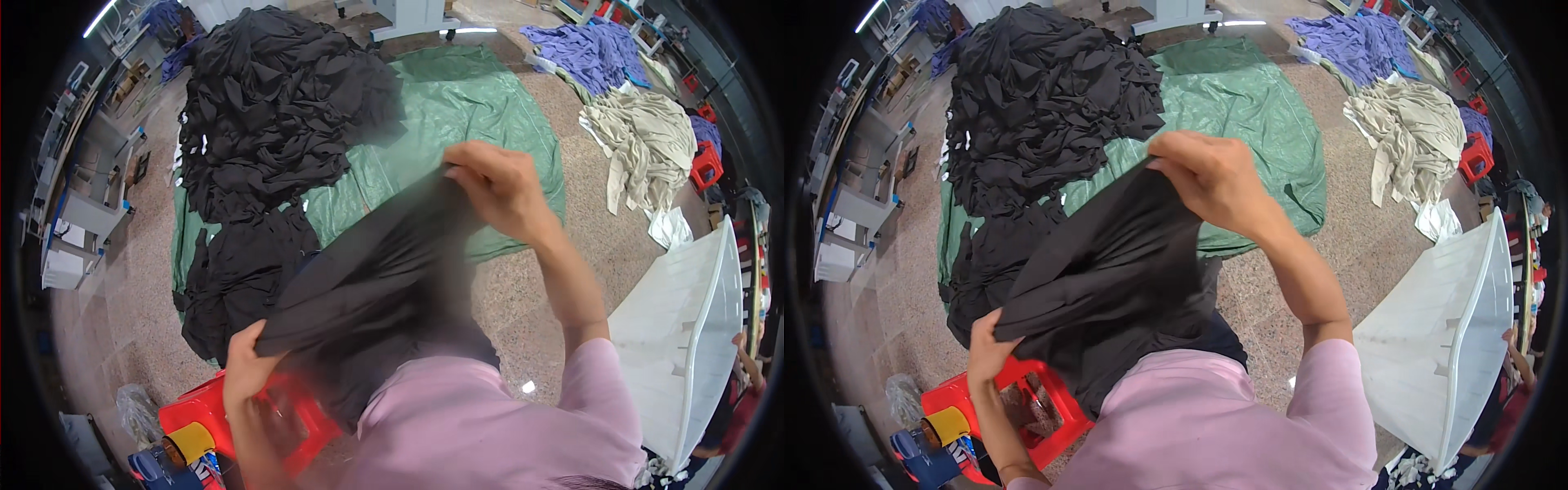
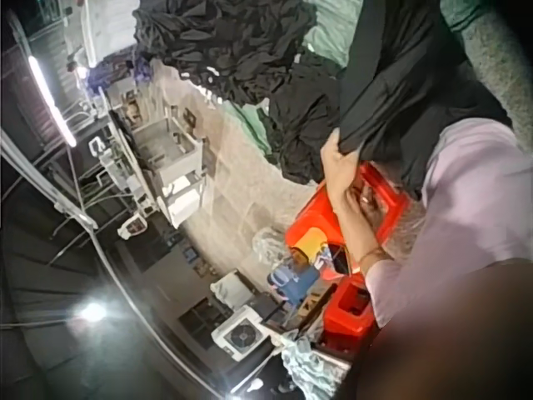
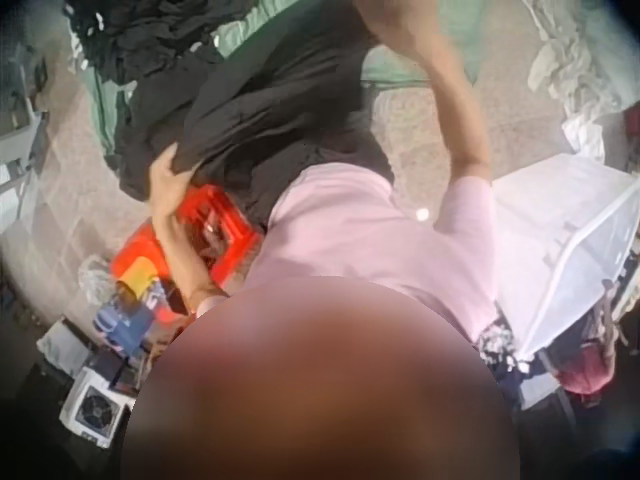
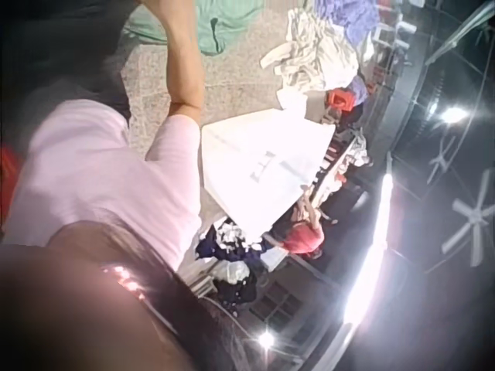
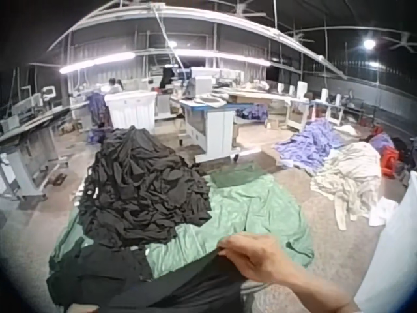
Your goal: Inspecting and sorting pieces of black fabric from a large pile on the floor.
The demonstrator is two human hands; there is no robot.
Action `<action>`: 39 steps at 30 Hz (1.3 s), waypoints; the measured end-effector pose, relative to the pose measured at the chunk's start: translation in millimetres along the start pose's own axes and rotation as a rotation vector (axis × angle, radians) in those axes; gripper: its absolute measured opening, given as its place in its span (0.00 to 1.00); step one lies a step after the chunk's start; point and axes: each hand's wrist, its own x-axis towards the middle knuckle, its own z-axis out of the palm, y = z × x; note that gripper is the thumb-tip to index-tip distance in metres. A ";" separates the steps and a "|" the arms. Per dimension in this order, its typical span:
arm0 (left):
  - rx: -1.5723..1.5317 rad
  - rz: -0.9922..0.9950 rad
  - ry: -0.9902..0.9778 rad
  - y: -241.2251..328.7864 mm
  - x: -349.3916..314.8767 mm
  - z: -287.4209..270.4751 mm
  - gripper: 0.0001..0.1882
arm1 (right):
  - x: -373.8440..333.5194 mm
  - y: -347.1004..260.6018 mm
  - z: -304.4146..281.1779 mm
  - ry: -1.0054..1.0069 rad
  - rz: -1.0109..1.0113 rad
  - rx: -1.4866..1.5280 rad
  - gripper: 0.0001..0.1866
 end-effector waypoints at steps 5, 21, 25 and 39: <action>0.062 0.304 0.031 11.7 -65.2 -65.1 0.29 | 4.4 -39.5 -57.5 -0.099 0.140 0.199 0.04; 0.232 0.401 0.446 -48.1 77.0 111.9 0.04 | -134.3 77.6 78.6 -0.539 0.430 0.017 0.24; 0.035 0.393 0.409 -33.5 75.6 162.2 0.02 | -123.4 55.2 88.9 -0.603 0.413 0.040 0.30; -0.368 0.162 0.112 -9.3 118.7 172.1 0.12 | -47.7 37.0 116.7 -0.051 -0.062 0.111 0.10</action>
